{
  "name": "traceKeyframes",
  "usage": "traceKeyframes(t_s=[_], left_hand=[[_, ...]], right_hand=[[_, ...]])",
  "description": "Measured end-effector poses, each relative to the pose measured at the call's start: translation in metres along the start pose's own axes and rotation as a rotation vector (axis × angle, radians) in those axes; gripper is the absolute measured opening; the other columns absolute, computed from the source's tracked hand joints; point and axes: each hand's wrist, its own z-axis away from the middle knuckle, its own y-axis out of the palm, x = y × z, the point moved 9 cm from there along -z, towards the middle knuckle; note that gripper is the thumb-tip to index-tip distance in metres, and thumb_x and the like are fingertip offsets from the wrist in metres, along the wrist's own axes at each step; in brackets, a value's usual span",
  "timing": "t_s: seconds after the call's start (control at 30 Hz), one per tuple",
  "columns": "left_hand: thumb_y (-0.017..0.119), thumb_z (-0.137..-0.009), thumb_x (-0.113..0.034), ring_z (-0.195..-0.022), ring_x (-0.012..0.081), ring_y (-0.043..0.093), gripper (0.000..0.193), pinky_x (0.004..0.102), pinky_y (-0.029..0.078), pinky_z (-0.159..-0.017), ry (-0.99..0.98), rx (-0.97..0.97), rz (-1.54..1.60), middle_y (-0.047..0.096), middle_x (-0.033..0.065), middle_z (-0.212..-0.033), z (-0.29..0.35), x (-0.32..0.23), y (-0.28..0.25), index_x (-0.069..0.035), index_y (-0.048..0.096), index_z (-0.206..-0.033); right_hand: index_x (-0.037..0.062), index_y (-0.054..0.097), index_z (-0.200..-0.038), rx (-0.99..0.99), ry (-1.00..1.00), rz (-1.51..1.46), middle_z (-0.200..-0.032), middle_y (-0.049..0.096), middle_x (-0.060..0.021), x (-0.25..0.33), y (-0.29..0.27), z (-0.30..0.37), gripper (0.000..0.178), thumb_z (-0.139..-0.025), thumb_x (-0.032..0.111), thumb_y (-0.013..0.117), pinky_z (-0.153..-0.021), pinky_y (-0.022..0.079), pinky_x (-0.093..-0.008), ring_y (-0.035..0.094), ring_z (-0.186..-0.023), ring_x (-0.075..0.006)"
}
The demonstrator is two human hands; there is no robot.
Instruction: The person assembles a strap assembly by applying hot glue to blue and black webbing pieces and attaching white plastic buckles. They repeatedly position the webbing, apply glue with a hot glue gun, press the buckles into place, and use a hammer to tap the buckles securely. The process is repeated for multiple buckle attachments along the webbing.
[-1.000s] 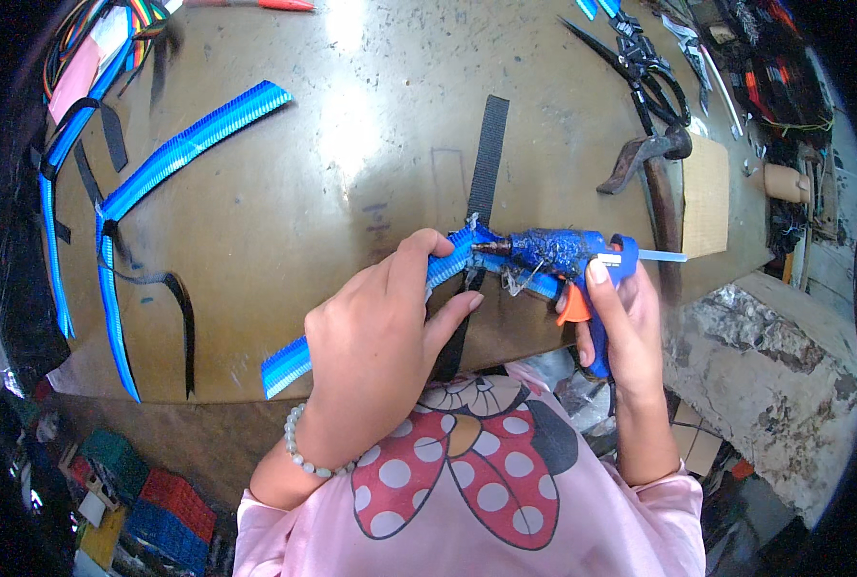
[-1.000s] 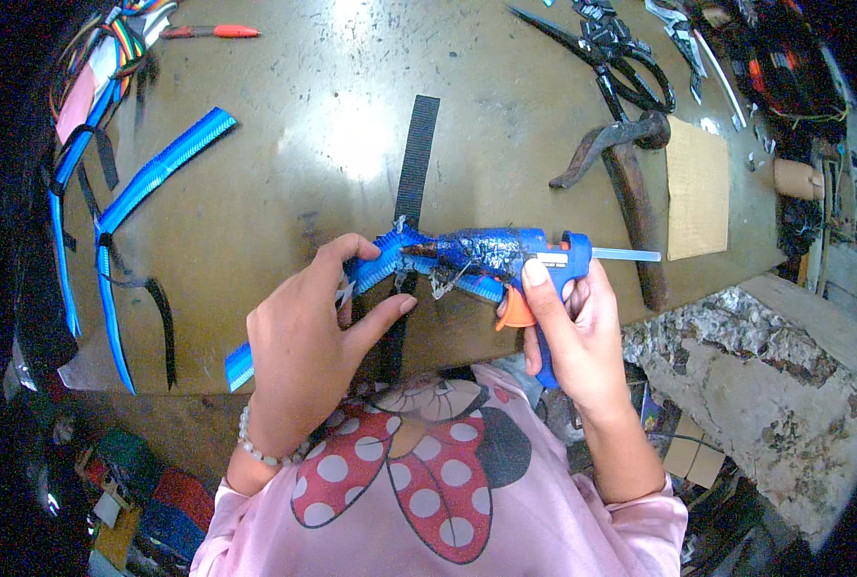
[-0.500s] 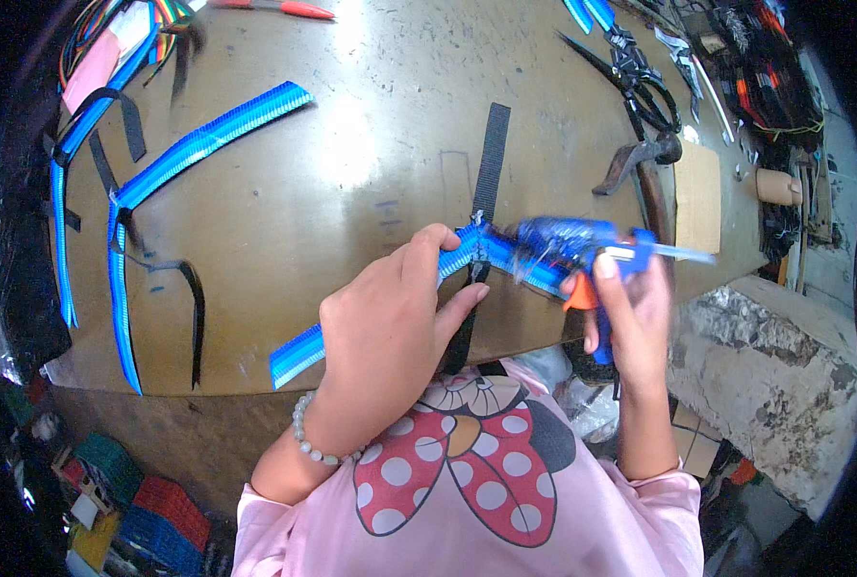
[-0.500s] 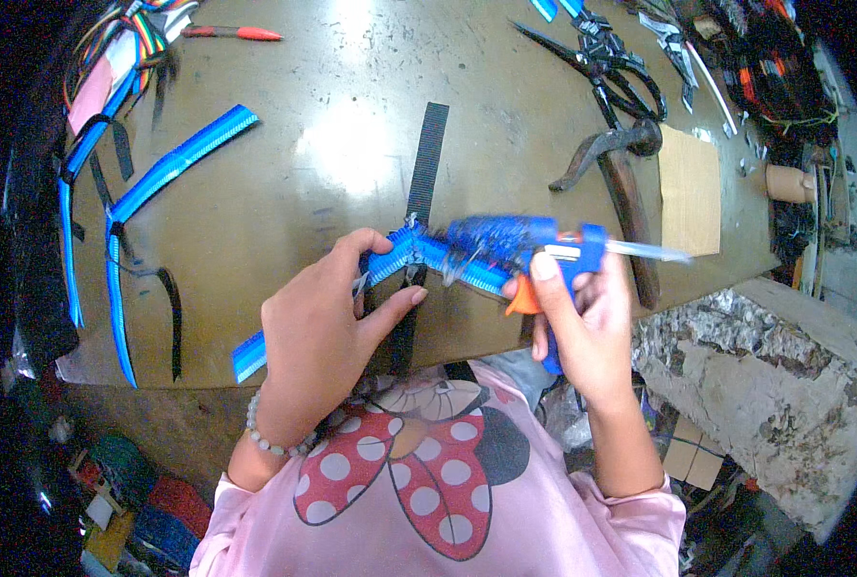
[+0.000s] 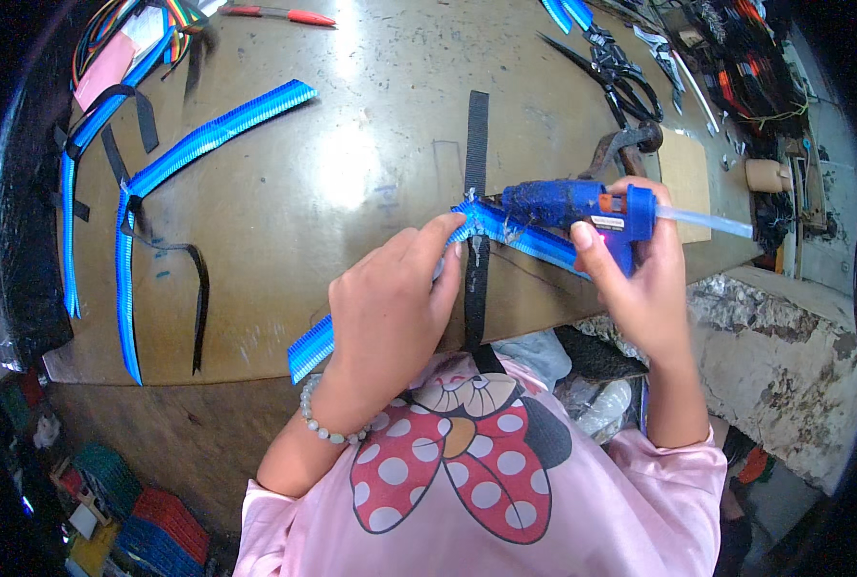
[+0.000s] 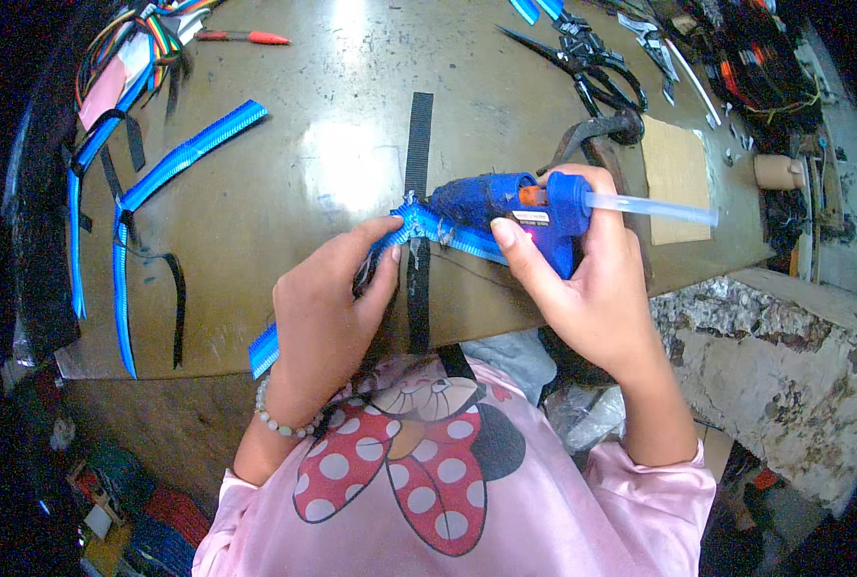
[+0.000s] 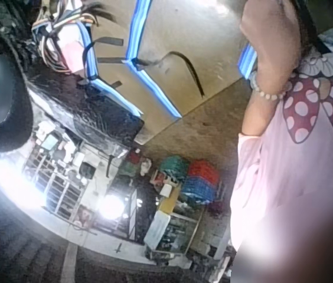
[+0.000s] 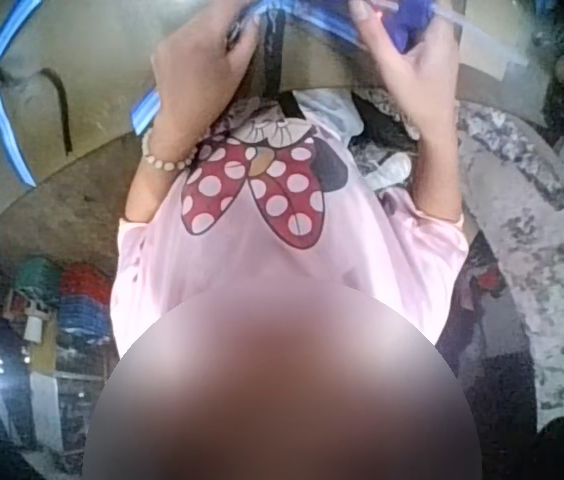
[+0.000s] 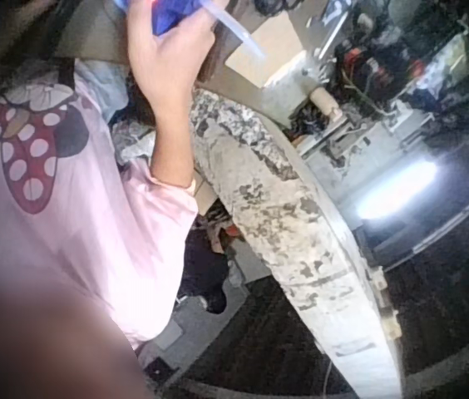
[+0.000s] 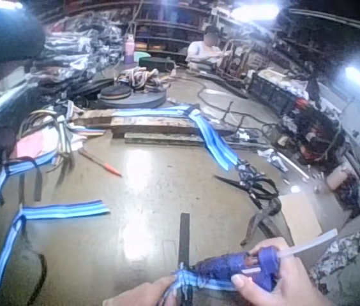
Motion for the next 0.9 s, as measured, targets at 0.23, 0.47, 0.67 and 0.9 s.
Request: traceKeyframes(t_s=[0.23, 0.47, 0.67, 0.9], left_hand=[[0.065, -0.088, -0.017, -0.064, 0.0276, 0.064, 0.020, 0.0389, 0.049, -0.054, 0.016, -0.019, -0.007, 0.061, 0.0070, -0.074, -0.001, -0.002, -0.002, -0.014, 0.066, -0.108], [0.067, -0.087, -0.015, -0.072, 0.0297, 0.067, 0.020, 0.0365, 0.051, -0.061, -0.052, 0.018, 0.005, 0.067, 0.0125, -0.084, -0.002, 0.000, -0.002, -0.013, 0.069, -0.107], [0.066, -0.087, -0.018, -0.062, 0.0283, 0.063, 0.018, 0.0394, 0.049, -0.054, -0.015, -0.018, -0.008, 0.063, 0.0084, -0.072, -0.004, -0.003, -0.003, -0.014, 0.068, -0.105], [0.067, -0.087, -0.018, -0.061, 0.0275, 0.063, 0.018, 0.0386, 0.048, -0.053, 0.010, -0.033, -0.047, 0.063, 0.0078, -0.072, -0.003, -0.003, -0.003, -0.015, 0.068, -0.105]], right_hand=[[0.0052, 0.046, -0.117, 0.027, -0.155, 0.109, -0.089, 0.069, -0.0128, 0.011, 0.002, -0.009, 0.045, -0.086, 0.024, 0.074, -0.069, 0.052, -0.0335, 0.068, -0.077, -0.0224], [0.0044, 0.046, -0.116, 0.070, -0.188, 0.105, -0.089, 0.069, -0.0149, 0.012, 0.003, -0.005, 0.045, -0.086, 0.024, 0.074, -0.068, 0.053, -0.0343, 0.070, -0.077, -0.0261], [0.0057, 0.046, -0.120, 0.138, -0.015, 0.049, -0.104, 0.056, -0.0063, 0.000, 0.007, -0.009, 0.042, -0.088, 0.012, 0.071, -0.084, 0.047, -0.0273, 0.056, -0.096, -0.0131], [0.0051, 0.046, -0.118, 0.178, -0.028, 0.076, -0.104, 0.056, -0.0069, 0.003, 0.006, 0.005, 0.044, -0.086, 0.015, 0.074, -0.083, 0.046, -0.0271, 0.056, -0.094, -0.0130]])
